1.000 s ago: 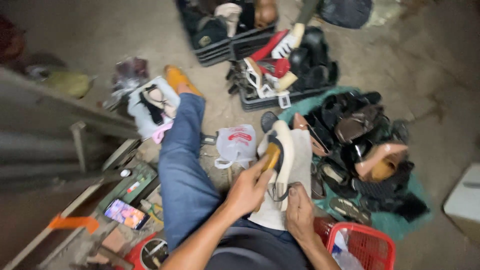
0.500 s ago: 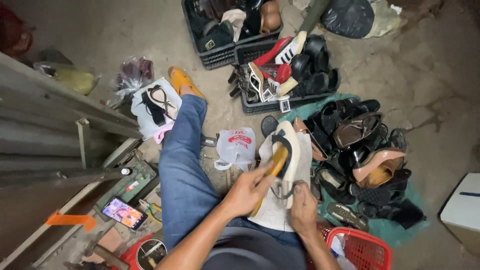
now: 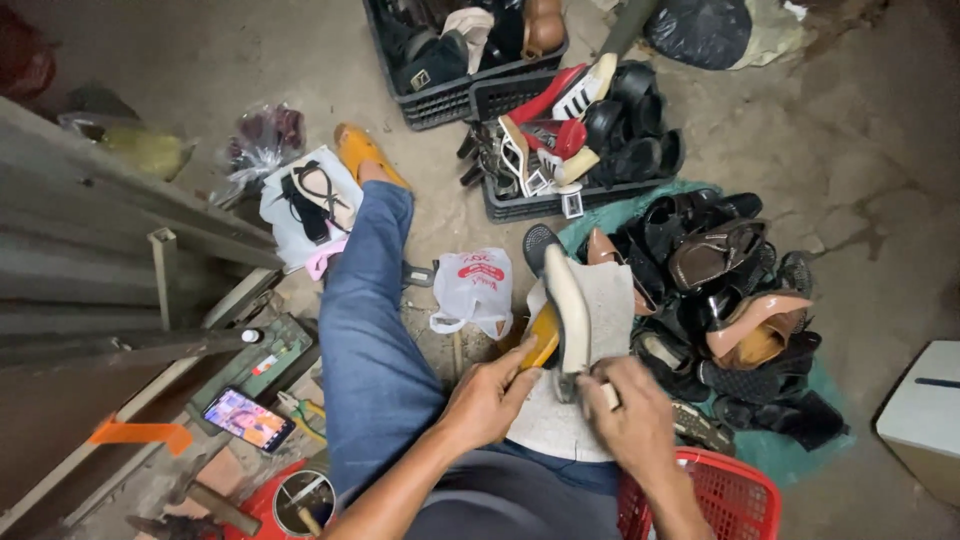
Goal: Repairing shoes by brushing them and hand-sewing the soles with a needle and thread.
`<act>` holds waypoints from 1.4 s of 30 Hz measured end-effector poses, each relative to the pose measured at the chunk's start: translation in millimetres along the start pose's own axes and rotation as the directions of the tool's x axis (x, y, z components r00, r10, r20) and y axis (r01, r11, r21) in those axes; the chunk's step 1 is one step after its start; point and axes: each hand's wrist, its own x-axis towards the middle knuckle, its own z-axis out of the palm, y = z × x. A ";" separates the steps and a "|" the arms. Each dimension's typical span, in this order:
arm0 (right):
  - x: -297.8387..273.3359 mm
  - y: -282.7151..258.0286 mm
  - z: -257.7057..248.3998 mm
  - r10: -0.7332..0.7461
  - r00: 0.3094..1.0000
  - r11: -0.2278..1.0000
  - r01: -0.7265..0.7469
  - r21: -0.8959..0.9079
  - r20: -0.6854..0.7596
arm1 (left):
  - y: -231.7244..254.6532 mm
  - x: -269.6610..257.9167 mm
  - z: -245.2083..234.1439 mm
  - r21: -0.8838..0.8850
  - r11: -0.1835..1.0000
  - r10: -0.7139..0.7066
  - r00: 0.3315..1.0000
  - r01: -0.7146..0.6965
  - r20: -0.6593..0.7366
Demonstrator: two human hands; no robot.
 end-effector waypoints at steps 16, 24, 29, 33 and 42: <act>98.5 -17.4 -6.9 0.126 0.974 0.707 -0.222 0.672 0.189 | 16.1 -5.0 6.6 -0.003 0.920 0.389 0.916 -0.391 -0.102; 105.8 -60.3 13.1 0.391 0.899 -0.034 -0.201 0.979 0.198 | 42.3 24.0 9.0 0.292 0.844 0.533 0.770 -0.451 -0.352; 128.1 -45.5 -11.5 0.233 0.970 -0.025 -0.070 0.997 0.074 | 18.1 0.9 -1.8 0.202 0.858 0.501 0.857 -0.473 -0.122; 115.0 -42.9 23.6 0.133 0.951 -0.096 -0.269 0.958 0.280 | 26.6 24.8 -1.7 0.293 0.838 0.541 0.773 -0.461 -0.332; 159.4 -42.3 -56.0 0.286 0.957 -0.027 0.053 0.998 -0.043 | -79.7 -36.8 -20.9 0.414 0.891 0.196 0.980 -0.188 0.022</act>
